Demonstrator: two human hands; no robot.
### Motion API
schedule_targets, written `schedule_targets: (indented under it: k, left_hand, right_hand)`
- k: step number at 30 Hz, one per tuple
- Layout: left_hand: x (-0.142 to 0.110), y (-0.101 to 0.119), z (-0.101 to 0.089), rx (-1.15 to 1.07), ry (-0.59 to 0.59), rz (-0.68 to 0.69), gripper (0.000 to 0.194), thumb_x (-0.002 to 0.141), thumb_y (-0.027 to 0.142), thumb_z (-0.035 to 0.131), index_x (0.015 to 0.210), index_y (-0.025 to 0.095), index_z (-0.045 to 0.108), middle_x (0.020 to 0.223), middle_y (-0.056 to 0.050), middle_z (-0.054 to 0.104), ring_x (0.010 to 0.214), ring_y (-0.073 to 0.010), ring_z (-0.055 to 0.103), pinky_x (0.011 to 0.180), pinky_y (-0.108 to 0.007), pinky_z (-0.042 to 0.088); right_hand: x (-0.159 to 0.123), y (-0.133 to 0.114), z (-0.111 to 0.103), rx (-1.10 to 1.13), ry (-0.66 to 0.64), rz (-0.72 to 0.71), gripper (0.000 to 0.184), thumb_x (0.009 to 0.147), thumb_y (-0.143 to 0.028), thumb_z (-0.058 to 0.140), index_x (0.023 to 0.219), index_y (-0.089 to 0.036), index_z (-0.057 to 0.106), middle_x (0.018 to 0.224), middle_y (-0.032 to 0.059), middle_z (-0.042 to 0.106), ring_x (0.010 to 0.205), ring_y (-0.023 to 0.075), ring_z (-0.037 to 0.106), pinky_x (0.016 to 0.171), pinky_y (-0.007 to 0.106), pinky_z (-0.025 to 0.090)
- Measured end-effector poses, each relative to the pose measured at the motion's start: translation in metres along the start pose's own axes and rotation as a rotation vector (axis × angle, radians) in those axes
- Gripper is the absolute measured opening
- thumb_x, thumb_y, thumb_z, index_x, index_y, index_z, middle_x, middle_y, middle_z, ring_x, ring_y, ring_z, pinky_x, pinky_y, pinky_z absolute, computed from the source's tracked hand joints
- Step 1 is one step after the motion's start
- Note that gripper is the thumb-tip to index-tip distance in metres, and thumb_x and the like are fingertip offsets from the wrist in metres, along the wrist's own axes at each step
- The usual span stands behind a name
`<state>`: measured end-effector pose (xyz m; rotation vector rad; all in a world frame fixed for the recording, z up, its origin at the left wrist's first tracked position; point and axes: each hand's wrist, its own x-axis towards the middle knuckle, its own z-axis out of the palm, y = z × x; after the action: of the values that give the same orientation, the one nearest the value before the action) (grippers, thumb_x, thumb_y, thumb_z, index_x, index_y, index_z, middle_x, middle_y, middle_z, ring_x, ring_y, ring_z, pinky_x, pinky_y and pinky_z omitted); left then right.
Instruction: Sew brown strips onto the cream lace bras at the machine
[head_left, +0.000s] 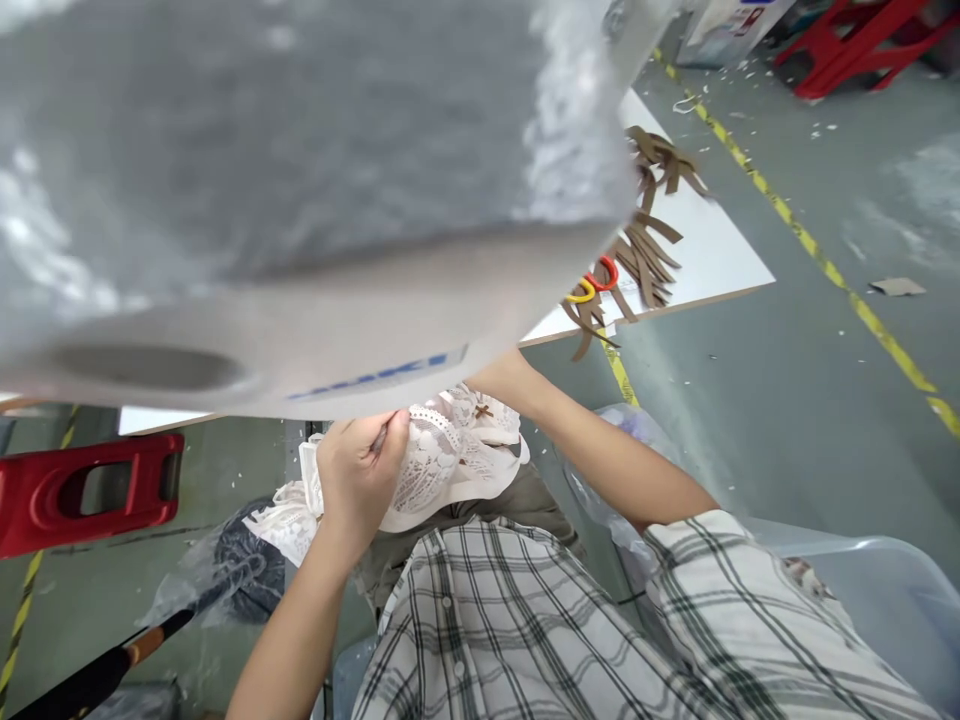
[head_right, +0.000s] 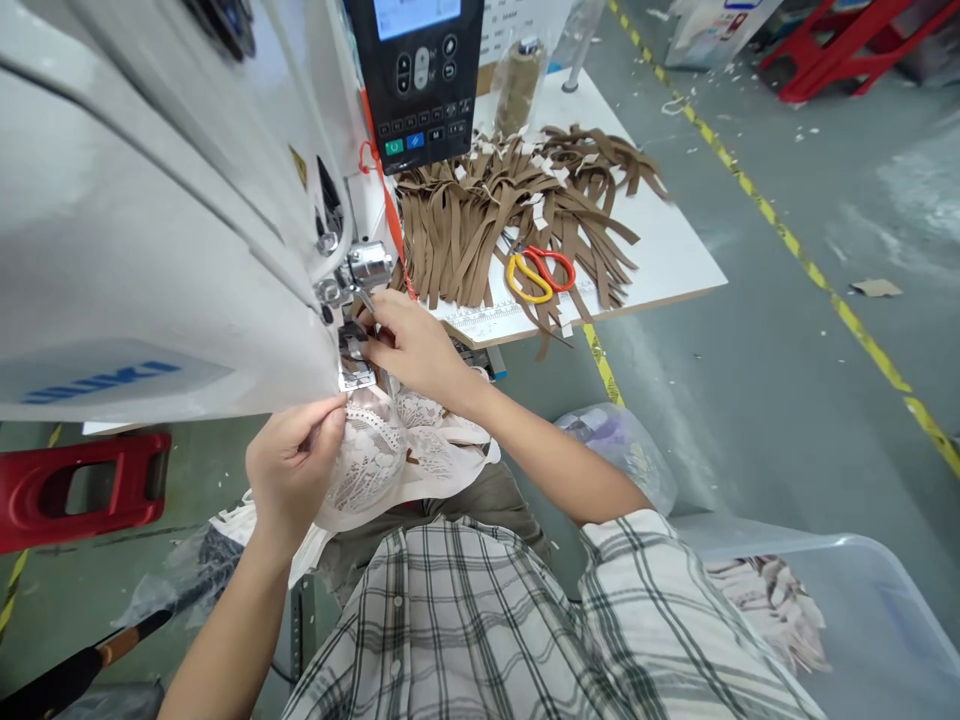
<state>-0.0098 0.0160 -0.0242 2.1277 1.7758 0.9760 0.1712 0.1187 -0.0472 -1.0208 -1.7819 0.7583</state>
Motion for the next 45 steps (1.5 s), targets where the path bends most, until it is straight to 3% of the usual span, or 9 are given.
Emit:
schedule_targets:
  k: [8, 15, 21, 27, 45]
  left_hand:
    - [-0.0008, -0.0016, 0.0013, 0.016, 0.018, 0.015, 0.017, 0.091, 0.025, 0.063, 0.096, 0.024, 0.079, 0.095, -0.003, 0.078, 0.089, -0.0181, 0.07, 0.076, -0.026, 0.051]
    - [-0.0008, -0.0004, 0.0009, 0.004, 0.023, 0.0, 0.017, 0.09, 0.024, 0.063, 0.096, 0.024, 0.079, 0.094, -0.003, 0.077, 0.085, -0.0166, 0.069, 0.077, -0.026, 0.051]
    - [-0.002, 0.0002, -0.002, -0.006, 0.011, -0.022, 0.017, 0.092, 0.024, 0.061, 0.095, 0.023, 0.078, 0.088, -0.002, 0.076, 0.072, -0.0131, 0.064, 0.067, -0.025, 0.048]
    - [-0.0017, 0.001, -0.004, -0.008, 0.035, -0.016, 0.017, 0.092, 0.023, 0.061, 0.095, 0.022, 0.078, 0.088, -0.003, 0.075, 0.075, -0.0133, 0.065, 0.07, -0.025, 0.048]
    - [-0.0006, 0.003, -0.0076, -0.017, 0.025, -0.067, 0.017, 0.091, 0.025, 0.062, 0.099, 0.021, 0.077, 0.088, -0.003, 0.074, 0.079, -0.014, 0.065, 0.073, -0.026, 0.049]
  right_hand:
    - [-0.0024, 0.0011, 0.0, 0.021, 0.029, -0.02, 0.005, 0.08, -0.016, 0.053, 0.078, -0.021, 0.052, 0.083, 0.0011, 0.053, 0.079, 0.0163, 0.051, 0.074, 0.031, 0.042]
    - [-0.0023, 0.007, 0.0051, 0.021, 0.031, -0.014, 0.005, 0.08, -0.019, 0.055, 0.083, -0.019, 0.06, 0.093, 0.0038, 0.062, 0.088, 0.0182, 0.056, 0.078, 0.031, 0.046]
    - [-0.003, 0.0016, 0.0029, 0.06, 0.019, 0.01, 0.006, 0.081, -0.02, 0.055, 0.083, -0.019, 0.061, 0.098, 0.0059, 0.066, 0.094, 0.0205, 0.06, 0.078, 0.032, 0.047]
    - [-0.0038, 0.0004, 0.002, 0.068, 0.022, -0.001, 0.003, 0.082, -0.021, 0.058, 0.08, -0.02, 0.059, 0.099, 0.0052, 0.068, 0.096, 0.0208, 0.061, 0.08, 0.033, 0.048]
    - [-0.0052, -0.0001, -0.0003, 0.108, -0.031, 0.029, 0.009, 0.081, -0.021, 0.059, 0.074, -0.02, 0.056, 0.098, 0.0052, 0.063, 0.096, 0.0193, 0.06, 0.084, 0.032, 0.047]
